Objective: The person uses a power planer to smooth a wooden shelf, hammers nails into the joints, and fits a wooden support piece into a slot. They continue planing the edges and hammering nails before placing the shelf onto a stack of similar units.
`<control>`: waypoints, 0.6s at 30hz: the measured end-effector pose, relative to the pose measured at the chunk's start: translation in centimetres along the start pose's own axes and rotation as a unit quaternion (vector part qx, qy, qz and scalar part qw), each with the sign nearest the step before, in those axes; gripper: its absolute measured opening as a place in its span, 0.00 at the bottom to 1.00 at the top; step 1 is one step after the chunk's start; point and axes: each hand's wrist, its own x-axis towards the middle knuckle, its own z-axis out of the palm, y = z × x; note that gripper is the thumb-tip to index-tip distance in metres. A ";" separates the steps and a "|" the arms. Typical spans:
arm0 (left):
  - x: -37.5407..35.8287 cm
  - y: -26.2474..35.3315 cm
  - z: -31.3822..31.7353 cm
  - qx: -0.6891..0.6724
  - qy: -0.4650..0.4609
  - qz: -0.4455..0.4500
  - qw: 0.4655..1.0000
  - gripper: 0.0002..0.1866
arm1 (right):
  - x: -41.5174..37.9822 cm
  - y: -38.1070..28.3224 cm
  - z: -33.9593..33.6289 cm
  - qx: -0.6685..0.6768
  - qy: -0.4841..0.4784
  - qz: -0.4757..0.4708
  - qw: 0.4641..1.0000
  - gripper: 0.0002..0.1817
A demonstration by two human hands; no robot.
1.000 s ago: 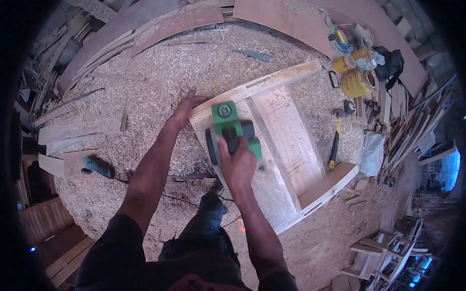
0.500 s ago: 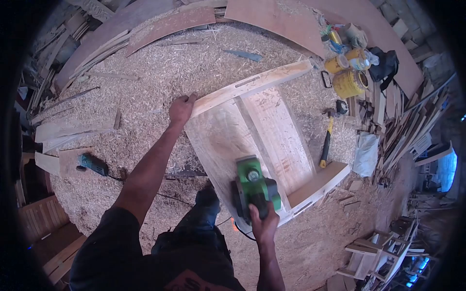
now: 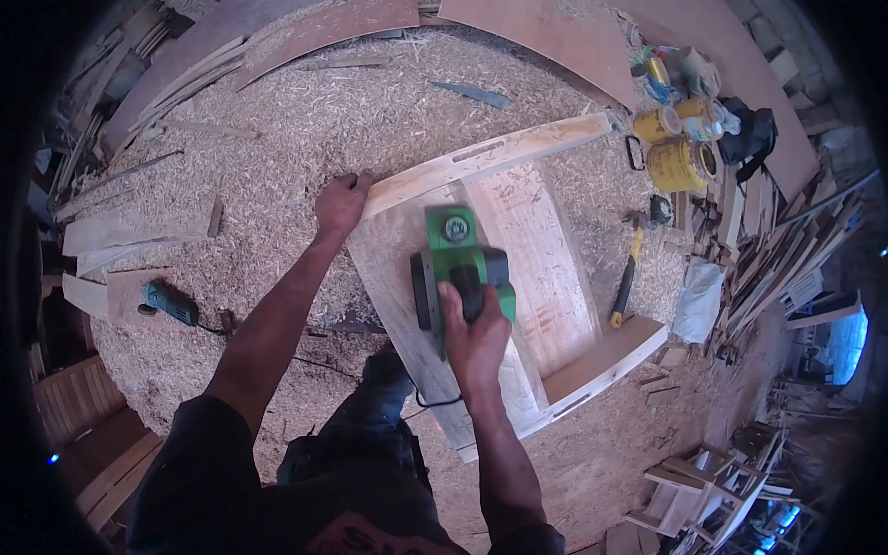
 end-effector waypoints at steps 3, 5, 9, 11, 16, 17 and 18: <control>-0.1 0.1 0.1 0.004 0.013 0.004 1.000 0.33 | 4.4 -1.7 2.7 -0.009 0.018 -0.058 0.998 0.31; -0.2 -0.2 0.2 -0.006 0.019 0.018 1.000 0.31 | 6.9 -3.1 3.9 -0.014 0.003 -0.058 0.998 0.34; 0.2 -0.8 0.6 -0.014 0.039 0.048 0.998 0.29 | 6.4 -3.9 3.5 0.000 -0.036 -0.031 0.999 0.38; -0.2 -1.0 0.4 -0.061 0.048 0.044 0.996 0.29 | 2.1 -1.4 1.8 -0.001 -0.052 -0.005 0.999 0.37; 0.1 -1.5 1.2 -0.146 0.083 0.018 0.986 0.26 | -10.9 5.2 -2.6 0.004 -0.081 0.066 0.994 0.23; 0.2 -1.9 1.6 -0.168 0.080 0.015 0.982 0.25 | -11.1 5.1 -2.5 0.016 -0.076 0.060 0.995 0.23; 0.5 -2.4 2.2 -0.189 0.077 0.013 0.979 0.24 | -11.5 4.8 -2.3 0.027 -0.070 0.056 0.996 0.23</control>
